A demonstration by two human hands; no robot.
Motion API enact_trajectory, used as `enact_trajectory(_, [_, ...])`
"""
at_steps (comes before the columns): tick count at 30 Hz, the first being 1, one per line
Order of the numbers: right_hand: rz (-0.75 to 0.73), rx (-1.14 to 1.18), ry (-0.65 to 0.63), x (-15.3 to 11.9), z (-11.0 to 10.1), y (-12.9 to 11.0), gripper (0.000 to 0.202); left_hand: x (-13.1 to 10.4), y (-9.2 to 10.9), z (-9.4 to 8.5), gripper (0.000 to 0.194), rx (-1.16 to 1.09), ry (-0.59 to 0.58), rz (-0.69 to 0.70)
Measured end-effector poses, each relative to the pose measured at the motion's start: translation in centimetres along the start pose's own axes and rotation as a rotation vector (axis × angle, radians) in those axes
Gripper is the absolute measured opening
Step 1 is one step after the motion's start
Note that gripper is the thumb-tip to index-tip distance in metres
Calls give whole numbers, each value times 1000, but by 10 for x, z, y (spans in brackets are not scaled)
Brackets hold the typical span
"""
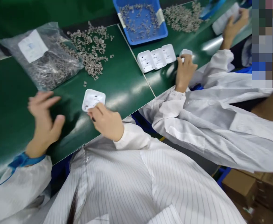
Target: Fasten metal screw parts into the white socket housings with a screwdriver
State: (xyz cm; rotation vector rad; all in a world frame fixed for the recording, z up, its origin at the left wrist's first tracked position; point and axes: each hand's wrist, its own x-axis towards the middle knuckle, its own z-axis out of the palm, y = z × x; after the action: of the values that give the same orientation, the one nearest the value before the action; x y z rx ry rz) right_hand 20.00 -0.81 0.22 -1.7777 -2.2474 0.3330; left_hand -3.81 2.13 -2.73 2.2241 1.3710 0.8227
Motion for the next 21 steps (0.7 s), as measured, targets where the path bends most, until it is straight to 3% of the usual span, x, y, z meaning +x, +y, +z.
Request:
enact_trajectory(3, [-135, 14, -161, -6, 6, -34, 37, 4, 9, 8, 50, 26, -208, 63])
enact_trajectory(6, [-202, 132, -252, -2, 2, -28, 30, 1, 9, 7, 53, 12, -255, 44])
enact_trajectory(8, [-245, 374, -189, 3, -11, -13, 26, -1, 9, 7, 53, 17, -253, 29])
enact_trajectory(11, [-216, 904, 33, 15, -42, 1, 30, 0, 10, 11, 49, 23, -246, 22])
enact_trajectory(13, [-217, 1268, 56, 29, -57, -3, 48, 1, 11, 14, 45, 25, -235, 15])
enact_trajectory(15, [-256, 1489, 15, 46, -59, -16, 61, 2, 11, 15, 39, 23, -227, -6])
enact_trajectory(18, [-196, 1427, 25, 71, -42, -39, 66, 2, 12, 14, 35, 20, -226, -31])
enact_trajectory(21, [-134, 1179, -174, 88, -24, -45, 62, 2, 11, 14, 35, 44, -240, -14])
